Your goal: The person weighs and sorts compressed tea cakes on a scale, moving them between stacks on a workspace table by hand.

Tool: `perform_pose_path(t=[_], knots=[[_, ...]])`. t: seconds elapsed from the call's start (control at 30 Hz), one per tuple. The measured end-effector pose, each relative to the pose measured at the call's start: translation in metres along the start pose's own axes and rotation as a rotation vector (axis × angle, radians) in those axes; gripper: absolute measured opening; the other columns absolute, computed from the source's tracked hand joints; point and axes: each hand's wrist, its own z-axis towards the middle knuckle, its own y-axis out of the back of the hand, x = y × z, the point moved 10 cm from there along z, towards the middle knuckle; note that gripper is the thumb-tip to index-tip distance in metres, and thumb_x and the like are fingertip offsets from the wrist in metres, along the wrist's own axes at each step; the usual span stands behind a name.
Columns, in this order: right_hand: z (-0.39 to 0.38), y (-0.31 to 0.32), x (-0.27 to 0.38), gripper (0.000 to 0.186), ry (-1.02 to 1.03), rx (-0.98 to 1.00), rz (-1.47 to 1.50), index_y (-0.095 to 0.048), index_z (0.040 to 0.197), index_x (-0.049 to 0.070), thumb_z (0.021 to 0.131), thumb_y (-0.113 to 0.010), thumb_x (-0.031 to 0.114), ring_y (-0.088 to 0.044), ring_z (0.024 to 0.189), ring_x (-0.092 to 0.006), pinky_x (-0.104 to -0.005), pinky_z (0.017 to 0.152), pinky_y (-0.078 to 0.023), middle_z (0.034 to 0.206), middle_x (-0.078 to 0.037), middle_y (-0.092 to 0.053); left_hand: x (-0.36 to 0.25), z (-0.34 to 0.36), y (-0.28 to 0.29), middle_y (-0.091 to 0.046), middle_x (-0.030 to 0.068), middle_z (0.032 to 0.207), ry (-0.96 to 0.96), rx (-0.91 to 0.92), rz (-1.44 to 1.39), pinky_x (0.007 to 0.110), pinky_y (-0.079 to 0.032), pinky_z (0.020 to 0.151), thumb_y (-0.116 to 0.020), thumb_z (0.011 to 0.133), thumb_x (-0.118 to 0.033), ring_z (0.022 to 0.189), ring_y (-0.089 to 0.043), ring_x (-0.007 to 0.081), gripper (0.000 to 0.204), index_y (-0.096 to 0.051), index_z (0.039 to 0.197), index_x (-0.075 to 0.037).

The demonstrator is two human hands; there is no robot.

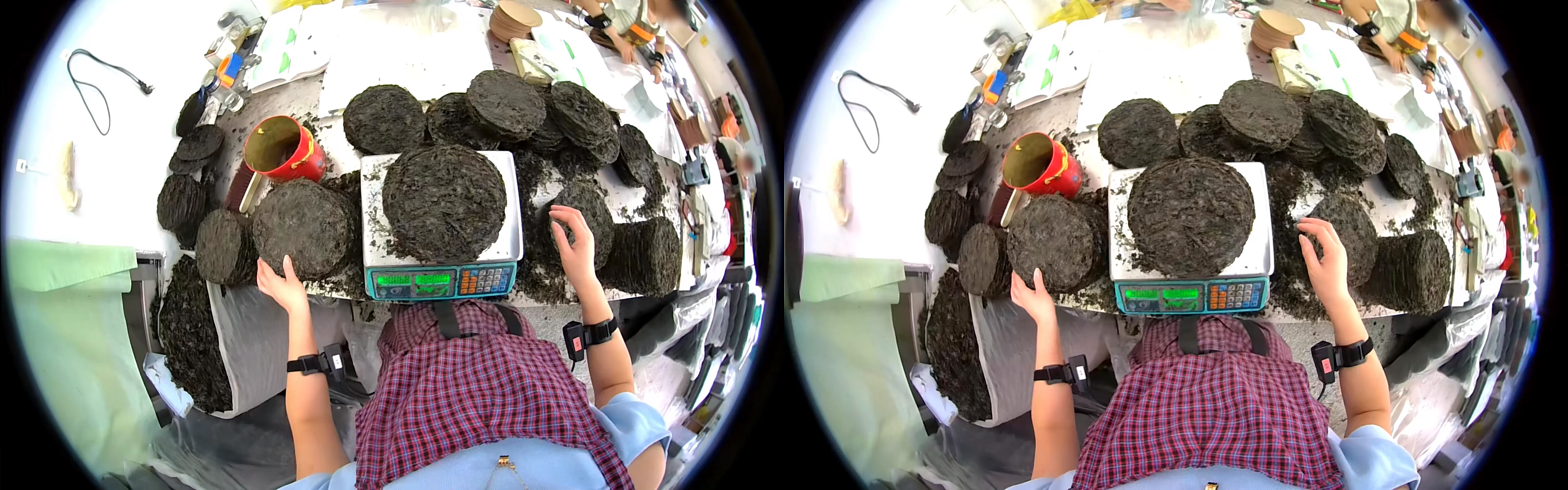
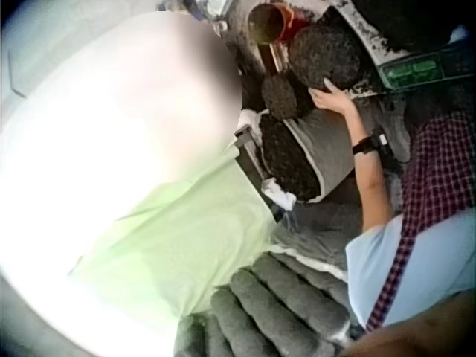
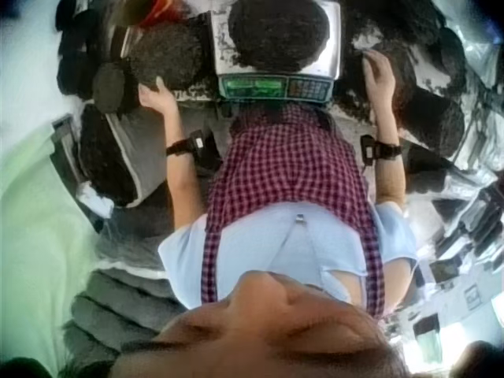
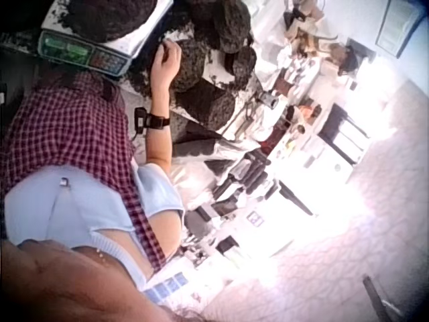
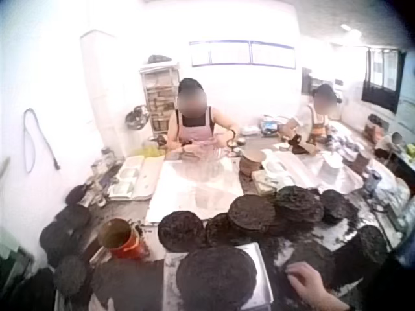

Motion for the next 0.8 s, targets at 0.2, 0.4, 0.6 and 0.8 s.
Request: perform_pose_path(t=[0.2, 0.4, 0.6, 0.8], knots=[[0.008, -0.019, 0.034, 0.014, 0.063, 0.05, -0.011, -0.062, 0.1, 0.001, 0.086, -0.058, 0.003, -0.06, 0.102, -0.0283, -0.0347, 0.088, -0.046, 0.109, -0.013, -0.062, -0.017, -0.008, 0.032, -0.046, 0.0204, 0.122, 0.002, -0.135, -0.261, 0.041, -0.037, 0.096, -0.068, 0.086, -0.016, 0.109, -0.047, 0.0318, 0.05, -0.043, 0.124, 0.003], [0.018, -0.023, 0.041, 0.013, 0.086, 0.051, 0.007, -0.061, 0.098, 0.001, 0.085, -0.059, 0.002, -0.061, 0.098, -0.0291, -0.0348, 0.086, -0.047, 0.105, -0.013, -0.063, -0.209, -0.057, 0.059, -0.054, 0.0166, 0.129, -0.283, 0.322, -0.875, 0.034, -0.04, 0.101, -0.054, 0.092, -0.007, 0.119, -0.053, 0.0245, 0.037, -0.05, 0.127, 0.004], [0.025, -0.021, 0.039, 0.012, 0.103, 0.053, 0.038, -0.062, 0.098, 0.001, 0.086, -0.059, 0.003, -0.062, 0.095, -0.0278, -0.0337, 0.084, -0.048, 0.1, -0.013, -0.064, -0.282, -0.152, 0.014, -0.051, 0.0093, 0.136, -0.91, 0.649, -0.469, 0.047, -0.031, 0.109, -0.065, 0.082, -0.009, 0.13, -0.044, 0.0292, 0.044, -0.059, 0.125, -0.012], [0.021, -0.034, 0.002, 0.026, -0.045, 0.089, -0.079, -0.062, 0.103, 0.005, 0.082, -0.069, 0.018, -0.057, 0.1, -0.029, -0.0354, 0.09, -0.044, 0.102, -0.01, -0.062, -0.208, -0.077, 0.018, -0.024, 0.0177, 0.152, -0.362, 0.485, -0.71, 0.04, -0.016, 0.116, -0.07, 0.073, -0.005, 0.141, -0.023, 0.0293, 0.087, -0.023, 0.145, 0.001]])
